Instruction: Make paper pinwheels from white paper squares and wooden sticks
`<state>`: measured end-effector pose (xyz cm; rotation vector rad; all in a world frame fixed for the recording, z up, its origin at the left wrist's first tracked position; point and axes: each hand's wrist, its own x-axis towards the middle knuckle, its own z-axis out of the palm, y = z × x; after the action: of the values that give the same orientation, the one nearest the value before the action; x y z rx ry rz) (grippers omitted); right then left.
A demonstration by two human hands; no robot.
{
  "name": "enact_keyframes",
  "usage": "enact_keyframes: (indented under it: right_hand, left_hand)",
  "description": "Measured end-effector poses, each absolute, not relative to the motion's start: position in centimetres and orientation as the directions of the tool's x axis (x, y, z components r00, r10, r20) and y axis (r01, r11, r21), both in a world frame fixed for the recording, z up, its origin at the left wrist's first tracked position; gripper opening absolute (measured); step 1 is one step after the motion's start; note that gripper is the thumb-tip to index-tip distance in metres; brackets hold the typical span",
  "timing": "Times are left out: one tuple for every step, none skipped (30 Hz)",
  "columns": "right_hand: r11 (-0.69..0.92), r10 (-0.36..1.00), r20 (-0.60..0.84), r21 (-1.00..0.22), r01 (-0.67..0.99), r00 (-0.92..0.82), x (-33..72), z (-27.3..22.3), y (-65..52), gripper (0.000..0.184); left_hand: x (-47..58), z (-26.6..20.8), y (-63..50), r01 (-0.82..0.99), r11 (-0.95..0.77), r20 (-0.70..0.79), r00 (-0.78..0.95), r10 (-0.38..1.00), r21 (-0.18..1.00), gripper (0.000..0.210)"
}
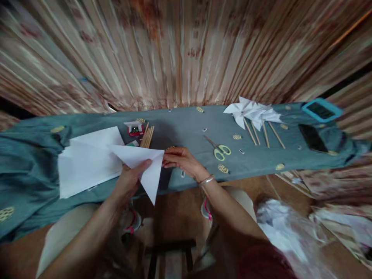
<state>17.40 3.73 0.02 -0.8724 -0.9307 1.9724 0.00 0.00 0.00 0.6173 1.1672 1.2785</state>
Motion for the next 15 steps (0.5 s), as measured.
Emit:
enact_keyframes:
  right_hand:
    - [-0.410,0.866,-0.236,-0.839,-0.359,-0.440,17.6,0.1,3.8,0.032]
    - [-0.388,0.880,-0.223,-0.847,-0.364,-0.419,17.8,0.3,3.9,0.031]
    - [-0.369,0.890,-0.212,-0.856,-0.363,-0.404,18.1,0.4,3.9,0.030]
    - [-0.352,0.896,-0.202,-0.865,-0.357,-0.395,18.2,0.5,4.0,0.029]
    - [-0.334,0.901,-0.191,-0.877,-0.344,-0.389,18.4,0.6,4.0,0.029]
    - [-0.323,0.901,-0.184,-0.888,-0.326,-0.393,18.5,0.7,4.0,0.029]
    - [-0.319,0.896,-0.181,-0.897,-0.306,-0.405,18.6,0.8,4.0,0.028]
    - [-0.321,0.888,-0.182,-0.903,-0.286,-0.423,18.6,0.8,3.9,0.028]
    - [-0.327,0.877,-0.184,-0.905,-0.271,-0.443,18.6,0.8,3.9,0.028]
    - [-0.336,0.866,-0.189,-0.905,-0.261,-0.462,18.6,0.8,3.8,0.027]
    - [-0.347,0.856,-0.194,-0.903,-0.254,-0.479,18.4,0.8,3.7,0.027]
    - [-0.356,0.848,-0.199,-0.900,-0.250,-0.491,18.3,0.8,3.6,0.027]
    - [-0.363,0.844,-0.202,-0.898,-0.250,-0.497,18.1,0.8,3.5,0.027]
    - [-0.367,0.843,-0.205,-0.896,-0.252,-0.498,18.0,0.9,3.4,0.028]
    - [-0.369,0.844,-0.207,-0.894,-0.255,-0.495,17.8,0.9,3.4,0.028]
  left_hand:
    - [-0.1,0.0,0.0,-0.368,0.258,-0.326,-0.134,0.936,0.893,0.036]
    - [-0.1,0.1,-0.1,-0.335,0.274,-0.334,-0.136,0.933,0.902,0.036]
    - [-0.2,0.2,-0.1,-0.303,0.293,-0.343,-0.129,0.930,0.907,0.036]
    - [-0.2,0.3,-0.2,-0.271,0.314,-0.354,-0.112,0.929,0.910,0.037]
    - [-0.1,0.4,-0.3,-0.234,0.343,-0.370,-0.082,0.925,0.910,0.037]
    - [-0.1,0.6,-0.4,-0.203,0.369,-0.384,-0.043,0.922,0.907,0.039]
    - [0.0,0.7,-0.5,-0.178,0.388,-0.395,0.000,0.919,0.904,0.040]
    - [0.0,0.7,-0.6,-0.159,0.400,-0.398,0.042,0.916,0.903,0.042]
    - [0.1,0.8,-0.7,-0.143,0.404,-0.397,0.077,0.915,0.904,0.043]
    - [0.2,0.7,-0.8,-0.128,0.409,-0.397,0.108,0.912,0.904,0.043]
    - [0.2,0.6,-0.9,-0.111,0.414,-0.399,0.135,0.907,0.903,0.042]
    - [0.2,0.5,-1.0,-0.089,0.424,-0.406,0.162,0.899,0.901,0.040]
    - [0.2,0.4,-1.1,-0.065,0.434,-0.416,0.188,0.890,0.899,0.038]
    - [0.2,0.3,-1.2,-0.038,0.443,-0.427,0.209,0.880,0.896,0.036]
    - [0.2,0.3,-1.2,-0.008,0.452,-0.439,0.224,0.870,0.892,0.034]
